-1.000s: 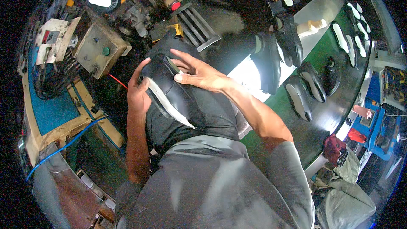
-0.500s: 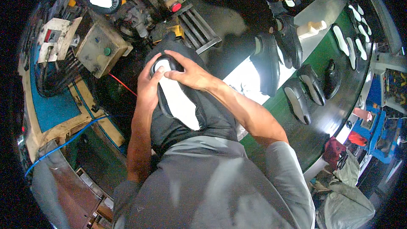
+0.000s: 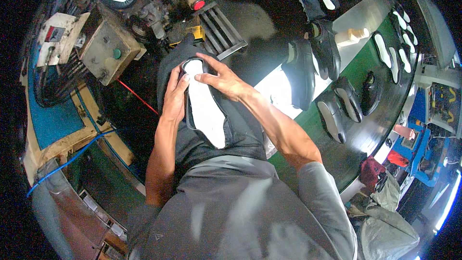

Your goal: Manually position and press shoe uppers onto soles using machinery and hand tools.

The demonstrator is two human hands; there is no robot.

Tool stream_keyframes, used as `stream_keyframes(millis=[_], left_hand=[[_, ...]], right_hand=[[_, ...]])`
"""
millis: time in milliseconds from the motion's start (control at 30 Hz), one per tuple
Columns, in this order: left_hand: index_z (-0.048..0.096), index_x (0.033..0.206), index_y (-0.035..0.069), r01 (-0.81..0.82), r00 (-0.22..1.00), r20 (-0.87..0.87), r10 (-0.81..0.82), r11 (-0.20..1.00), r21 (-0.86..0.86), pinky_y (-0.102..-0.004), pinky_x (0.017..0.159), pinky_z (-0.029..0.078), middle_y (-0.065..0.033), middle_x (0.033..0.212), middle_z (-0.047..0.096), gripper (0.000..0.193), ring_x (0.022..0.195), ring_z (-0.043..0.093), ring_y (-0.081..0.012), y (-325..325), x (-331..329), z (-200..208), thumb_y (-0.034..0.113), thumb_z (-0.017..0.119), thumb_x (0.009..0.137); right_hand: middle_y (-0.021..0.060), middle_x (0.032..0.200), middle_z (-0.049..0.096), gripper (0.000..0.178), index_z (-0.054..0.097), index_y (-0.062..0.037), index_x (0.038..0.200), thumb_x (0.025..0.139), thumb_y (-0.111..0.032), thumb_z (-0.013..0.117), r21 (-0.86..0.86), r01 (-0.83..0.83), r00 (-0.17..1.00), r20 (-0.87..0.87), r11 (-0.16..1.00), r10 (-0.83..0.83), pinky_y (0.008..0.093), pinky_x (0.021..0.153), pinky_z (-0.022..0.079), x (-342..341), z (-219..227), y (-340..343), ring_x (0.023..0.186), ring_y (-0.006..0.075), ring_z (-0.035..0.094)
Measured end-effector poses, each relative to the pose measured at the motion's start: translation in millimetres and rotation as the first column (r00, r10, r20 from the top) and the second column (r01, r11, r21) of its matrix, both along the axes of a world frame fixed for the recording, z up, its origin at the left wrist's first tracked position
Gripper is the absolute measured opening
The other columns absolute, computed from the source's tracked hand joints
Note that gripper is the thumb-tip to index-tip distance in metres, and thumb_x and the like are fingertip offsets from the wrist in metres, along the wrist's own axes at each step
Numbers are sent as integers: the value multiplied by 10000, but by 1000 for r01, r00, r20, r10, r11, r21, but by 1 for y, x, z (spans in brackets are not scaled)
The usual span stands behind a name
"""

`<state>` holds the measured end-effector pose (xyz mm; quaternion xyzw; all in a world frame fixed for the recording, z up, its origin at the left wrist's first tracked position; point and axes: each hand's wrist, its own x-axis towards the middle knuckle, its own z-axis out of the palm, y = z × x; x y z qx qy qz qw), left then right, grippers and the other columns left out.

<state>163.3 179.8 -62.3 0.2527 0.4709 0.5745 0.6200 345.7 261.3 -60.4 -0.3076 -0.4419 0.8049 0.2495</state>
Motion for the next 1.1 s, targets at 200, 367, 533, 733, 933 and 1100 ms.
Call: stream_keyframes(millis=[200, 367, 533, 733, 933, 1100], left_hand=[[527, 1539, 48, 29, 996, -85, -28, 999, 17, -358, 1187, 413, -96, 1483, 578, 470, 1358, 539, -207, 7, -2, -10, 220, 605, 1110], [407, 1646, 15, 3, 978, -209, -23, 995, -96, -364, 1238, 360, -137, 1592, 515, 614, 1452, 487, -241, 2, 9, -1, 209, 606, 1098], [168, 1730, -13, 206, 923, -307, -230, 972, -109, -398, 1306, 274, -187, 1731, 325, 889, 1583, 334, -284, -58, 8, 19, 68, 687, 1014], [174, 1741, 28, 223, 975, 29, -221, 960, -168, -402, 1298, 302, -174, 1738, 321, 910, 1596, 325, -291, -96, 2, 22, -26, 636, 959], [291, 1721, 190, 131, 862, 506, 18, 957, -257, -523, 1133, 495, -82, 1572, 520, 865, 1389, 560, -293, -85, 18, 41, -65, 579, 946], [291, 1714, 59, -108, 994, -28, 105, 972, -210, -476, 1216, 416, -134, 1634, 502, 817, 1497, 480, -340, -43, -12, 15, 134, 712, 1018]], right_hand=[[154, 1472, 600, 835, 325, -87, 1718, 1024, -231, 764, 129, -29, 993, 118, 991, 13, 370, 1129, 475, -1, -2, -3, 1297, 235, 584], [251, 1553, 548, 937, 223, -18, 1730, 1026, -312, 767, 356, -6, 898, 412, 934, -152, 412, 1218, 408, 11, 3, -47, 1446, 285, 516], [256, 1596, 521, 846, 323, 25, 1688, 1038, -314, 745, 176, 1, 881, 466, 984, -84, 411, 1246, 378, 54, 23, -89, 1511, 284, 459], [270, 1701, 406, 770, 362, 29, 1664, 1015, -209, 700, 403, -214, 863, 505, 890, -21, 433, 1298, 319, 66, 41, -96, 1588, 334, 399], [238, 1780, 138, 926, 447, -322, 1652, 834, -255, 876, 571, -734, 532, 820, 367, -212, 625, 1110, 543, 32, 95, -109, 1413, 600, 434], [339, 1731, 150, 787, 578, -363, 1560, 830, -272, 860, 609, -701, 587, 788, 371, -183, 597, 1045, 583, 38, 87, -99, 1351, 571, 503]])
